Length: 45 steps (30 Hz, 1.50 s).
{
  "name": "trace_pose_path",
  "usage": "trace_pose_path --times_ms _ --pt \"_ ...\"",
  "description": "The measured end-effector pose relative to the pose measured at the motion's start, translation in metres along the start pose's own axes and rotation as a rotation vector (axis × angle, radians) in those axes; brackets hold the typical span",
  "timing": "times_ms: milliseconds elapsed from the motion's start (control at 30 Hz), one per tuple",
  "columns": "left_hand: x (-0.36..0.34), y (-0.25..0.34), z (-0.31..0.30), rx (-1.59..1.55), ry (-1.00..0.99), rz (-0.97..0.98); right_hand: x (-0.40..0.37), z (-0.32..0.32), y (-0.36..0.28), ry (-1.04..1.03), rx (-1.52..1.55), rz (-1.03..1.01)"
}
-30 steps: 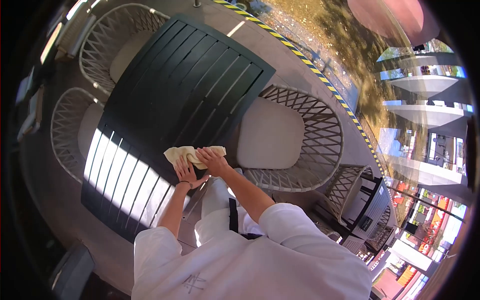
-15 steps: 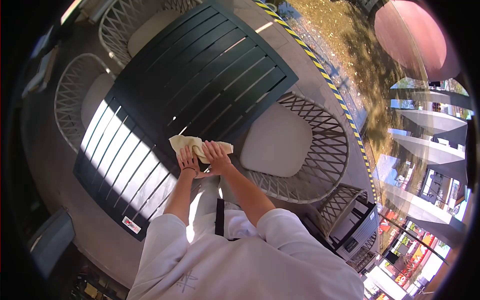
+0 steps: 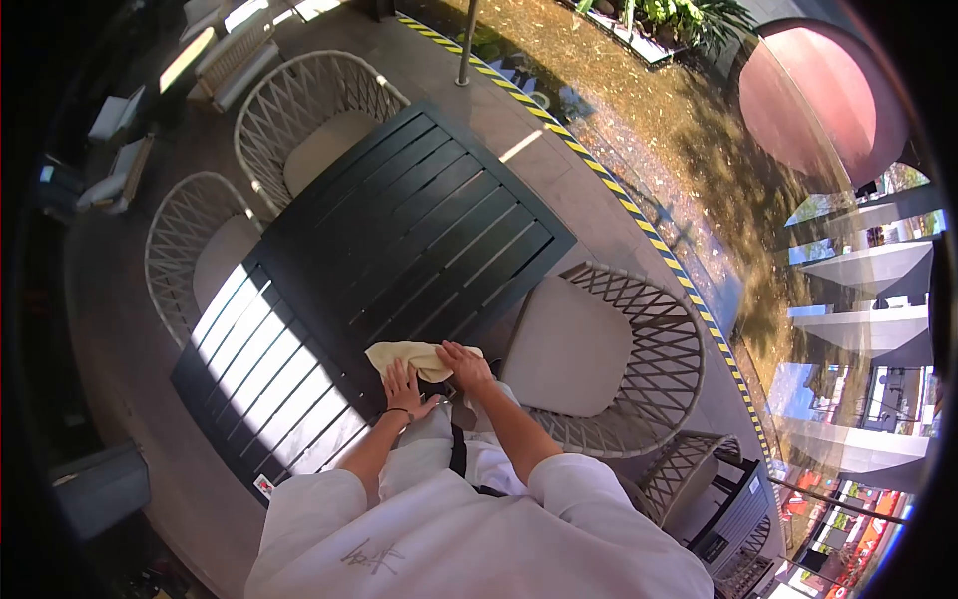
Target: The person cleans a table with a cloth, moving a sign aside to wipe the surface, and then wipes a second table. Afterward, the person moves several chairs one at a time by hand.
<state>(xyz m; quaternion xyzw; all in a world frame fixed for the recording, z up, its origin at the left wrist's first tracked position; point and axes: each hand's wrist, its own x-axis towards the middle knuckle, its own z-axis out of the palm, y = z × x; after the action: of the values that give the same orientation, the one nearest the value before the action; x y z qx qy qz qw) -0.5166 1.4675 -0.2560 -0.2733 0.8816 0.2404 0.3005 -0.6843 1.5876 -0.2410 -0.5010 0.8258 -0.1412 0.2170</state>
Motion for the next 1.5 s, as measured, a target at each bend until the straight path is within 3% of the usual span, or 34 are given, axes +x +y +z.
trace_pose_path --times_ms 67,233,300,500,733,767,1000,1100,1200,1300,1400,1433,1500 --pt "0.012 0.027 0.003 -0.035 -0.005 -0.002 -0.004 -0.038 0.010 -0.053 0.025 0.112" --pt "0.064 0.085 -0.012 -0.030 -0.087 -0.052 0.013 -0.051 0.072 0.113 -0.066 0.146" --pt "0.064 0.081 -0.026 -0.013 -0.212 -0.075 0.016 -0.054 0.076 0.187 -0.003 0.160" --pt "0.072 0.057 -0.035 0.014 -0.276 0.052 0.036 -0.053 0.077 0.270 0.016 0.252" --pt "0.057 0.061 -0.035 0.040 -0.172 0.077 0.039 -0.040 0.069 0.326 -0.051 0.263" --pt "0.051 0.070 -0.047 0.036 -0.178 0.065 0.041 -0.043 0.066 0.236 -0.031 0.284" --pt "0.040 0.074 -0.040 0.056 0.022 0.084 0.038 -0.029 0.058 0.267 -0.110 0.280" --pt "0.046 0.064 -0.035 -0.013 0.037 0.113 0.046 -0.044 0.054 0.039 -0.203 0.278" --pt "0.039 0.066 -0.061 -0.086 -0.098 0.062 0.058 -0.053 0.047 -0.146 -0.286 0.308" --pt "0.036 0.066 -0.064 -0.084 -0.104 0.037 0.058 -0.038 0.051 0.003 -0.304 0.269" --pt "0.037 0.066 -0.054 -0.069 -0.023 0.056 0.069 -0.048 0.048 -0.167 -0.307 0.345" --pt "0.037 0.066 -0.053 -0.076 -0.023 0.035 0.068 -0.041 0.051 -0.043 -0.353 0.275" --pt "0.035 0.069 -0.054 -0.107 -0.038 0.005 0.070 -0.042 0.053 -0.067 -0.350 0.267"
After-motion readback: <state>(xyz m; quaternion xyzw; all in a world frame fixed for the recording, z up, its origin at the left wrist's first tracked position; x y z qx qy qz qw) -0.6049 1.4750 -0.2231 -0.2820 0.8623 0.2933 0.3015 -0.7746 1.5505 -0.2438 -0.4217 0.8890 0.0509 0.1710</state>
